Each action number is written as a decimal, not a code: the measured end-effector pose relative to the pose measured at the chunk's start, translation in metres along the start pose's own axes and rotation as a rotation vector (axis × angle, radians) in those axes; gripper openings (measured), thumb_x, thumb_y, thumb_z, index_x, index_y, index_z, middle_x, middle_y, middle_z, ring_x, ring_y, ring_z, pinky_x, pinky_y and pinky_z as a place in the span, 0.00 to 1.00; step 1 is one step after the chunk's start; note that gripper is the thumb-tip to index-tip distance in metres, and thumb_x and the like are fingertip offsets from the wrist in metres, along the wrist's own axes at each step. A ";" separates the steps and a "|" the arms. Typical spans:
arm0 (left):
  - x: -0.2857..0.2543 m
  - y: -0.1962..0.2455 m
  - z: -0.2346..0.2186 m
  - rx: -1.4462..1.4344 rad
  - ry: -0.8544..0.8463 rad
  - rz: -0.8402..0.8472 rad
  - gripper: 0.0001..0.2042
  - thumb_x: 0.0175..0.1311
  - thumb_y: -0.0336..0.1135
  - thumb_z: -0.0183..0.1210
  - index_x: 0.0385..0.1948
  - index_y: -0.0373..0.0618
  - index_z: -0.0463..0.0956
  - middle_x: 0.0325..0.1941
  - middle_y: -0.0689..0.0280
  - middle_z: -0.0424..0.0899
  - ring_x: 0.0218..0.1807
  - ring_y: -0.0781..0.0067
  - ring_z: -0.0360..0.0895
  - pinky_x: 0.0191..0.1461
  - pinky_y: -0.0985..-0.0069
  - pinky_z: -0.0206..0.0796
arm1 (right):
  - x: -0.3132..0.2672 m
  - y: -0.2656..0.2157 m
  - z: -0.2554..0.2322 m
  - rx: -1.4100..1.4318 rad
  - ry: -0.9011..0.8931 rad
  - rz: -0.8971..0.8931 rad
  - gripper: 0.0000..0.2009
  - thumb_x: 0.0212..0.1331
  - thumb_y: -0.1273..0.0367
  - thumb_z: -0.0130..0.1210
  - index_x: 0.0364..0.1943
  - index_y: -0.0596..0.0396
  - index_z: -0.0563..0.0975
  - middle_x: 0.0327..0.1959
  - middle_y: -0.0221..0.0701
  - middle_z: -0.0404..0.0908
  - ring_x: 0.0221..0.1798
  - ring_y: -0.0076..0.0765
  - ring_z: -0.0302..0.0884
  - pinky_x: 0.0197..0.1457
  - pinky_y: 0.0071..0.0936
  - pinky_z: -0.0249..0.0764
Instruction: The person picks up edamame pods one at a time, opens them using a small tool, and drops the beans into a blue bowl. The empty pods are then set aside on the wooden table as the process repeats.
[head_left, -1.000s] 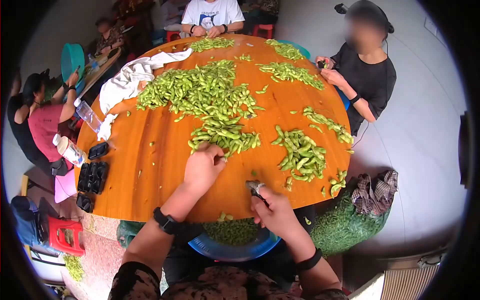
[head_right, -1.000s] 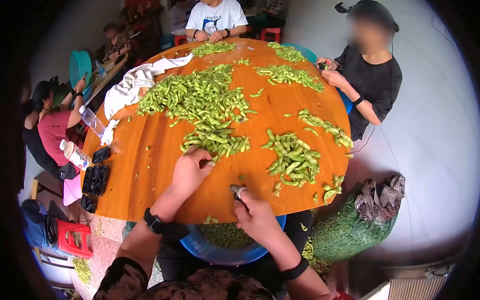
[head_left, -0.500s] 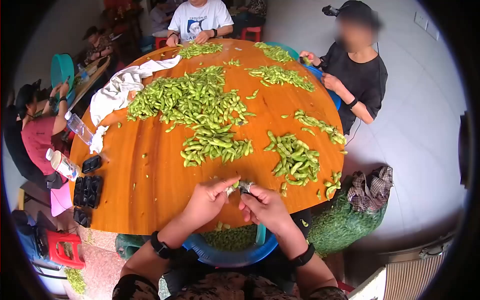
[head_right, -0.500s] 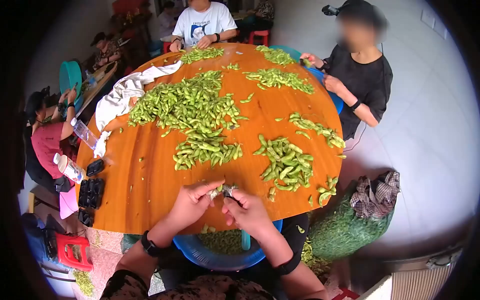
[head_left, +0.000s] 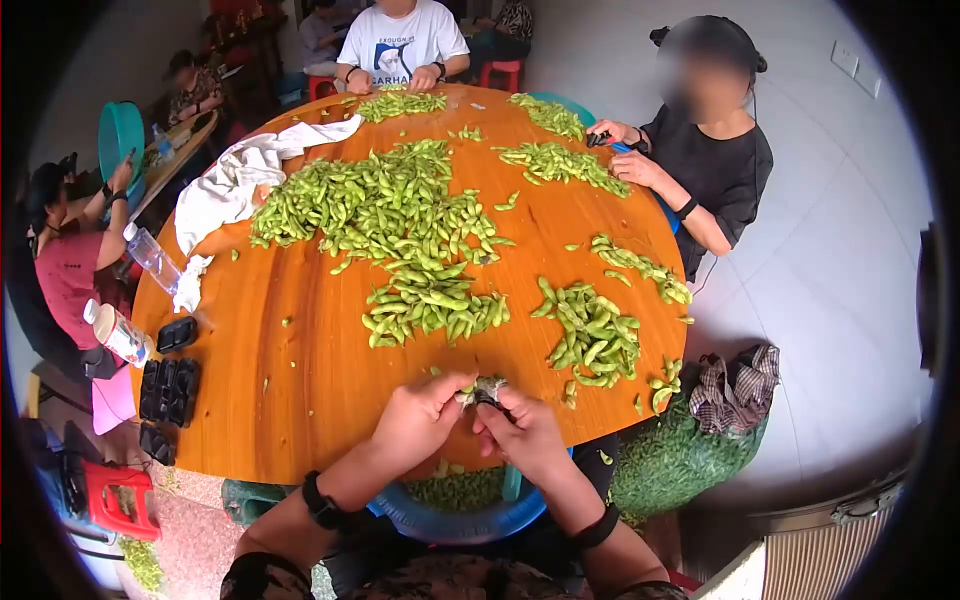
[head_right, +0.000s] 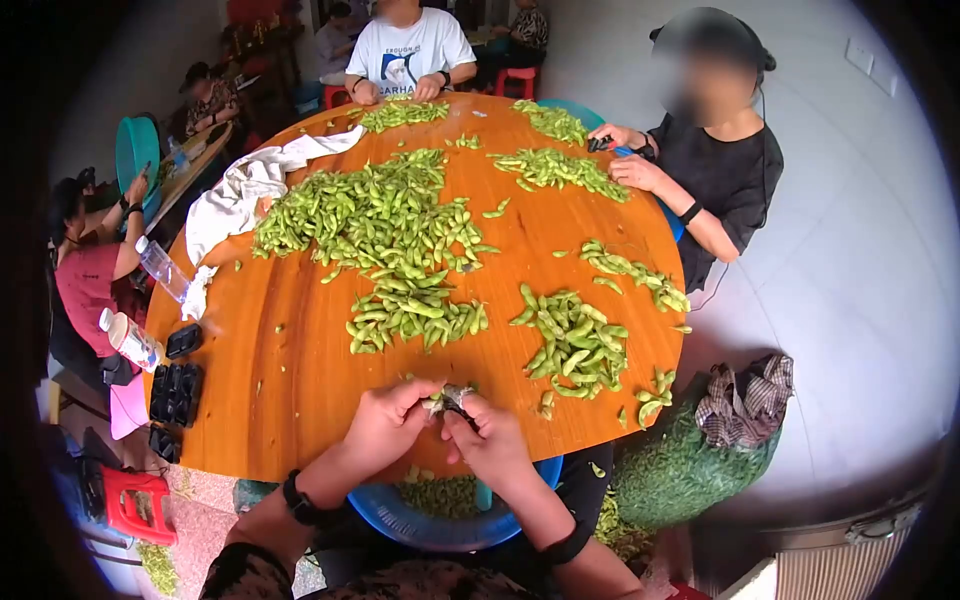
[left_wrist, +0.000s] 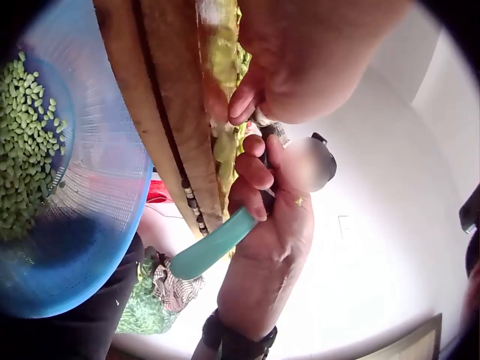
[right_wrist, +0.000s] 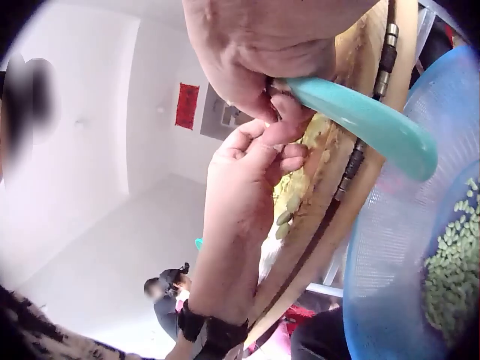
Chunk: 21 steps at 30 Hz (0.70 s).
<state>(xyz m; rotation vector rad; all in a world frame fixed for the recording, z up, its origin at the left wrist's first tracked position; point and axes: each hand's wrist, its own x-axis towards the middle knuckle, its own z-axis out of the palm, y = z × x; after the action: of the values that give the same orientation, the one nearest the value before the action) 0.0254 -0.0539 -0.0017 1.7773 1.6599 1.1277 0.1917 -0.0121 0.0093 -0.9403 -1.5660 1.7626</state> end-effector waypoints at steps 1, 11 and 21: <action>0.001 0.001 -0.001 -0.127 -0.036 -0.069 0.14 0.58 0.23 0.55 0.47 0.42 0.74 0.37 0.58 0.83 0.35 0.58 0.83 0.39 0.71 0.75 | 0.001 0.002 0.000 0.041 -0.010 0.020 0.07 0.65 0.74 0.48 0.44 0.56 0.75 0.25 0.24 0.75 0.19 0.17 0.71 0.23 0.16 0.68; 0.061 0.020 -0.052 0.262 0.183 0.185 0.11 0.56 0.21 0.54 0.41 0.38 0.76 0.36 0.55 0.76 0.34 0.53 0.78 0.39 0.65 0.73 | 0.008 -0.003 -0.065 -0.741 0.349 -0.272 0.06 0.57 0.77 0.51 0.38 0.63 0.74 0.27 0.47 0.76 0.32 0.54 0.77 0.35 0.36 0.72; 0.067 0.001 -0.032 0.343 0.033 0.133 0.13 0.56 0.19 0.53 0.43 0.39 0.75 0.41 0.58 0.79 0.33 0.63 0.78 0.36 0.71 0.72 | 0.011 -0.022 -0.039 -0.181 0.171 -0.065 0.07 0.65 0.71 0.50 0.42 0.58 0.75 0.21 0.25 0.74 0.17 0.15 0.68 0.19 0.18 0.64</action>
<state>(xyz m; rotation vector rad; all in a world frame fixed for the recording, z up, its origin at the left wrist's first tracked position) -0.0040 0.0041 0.0344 2.1164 1.8671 0.9748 0.2163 0.0221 0.0280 -1.0834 -1.6448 1.4742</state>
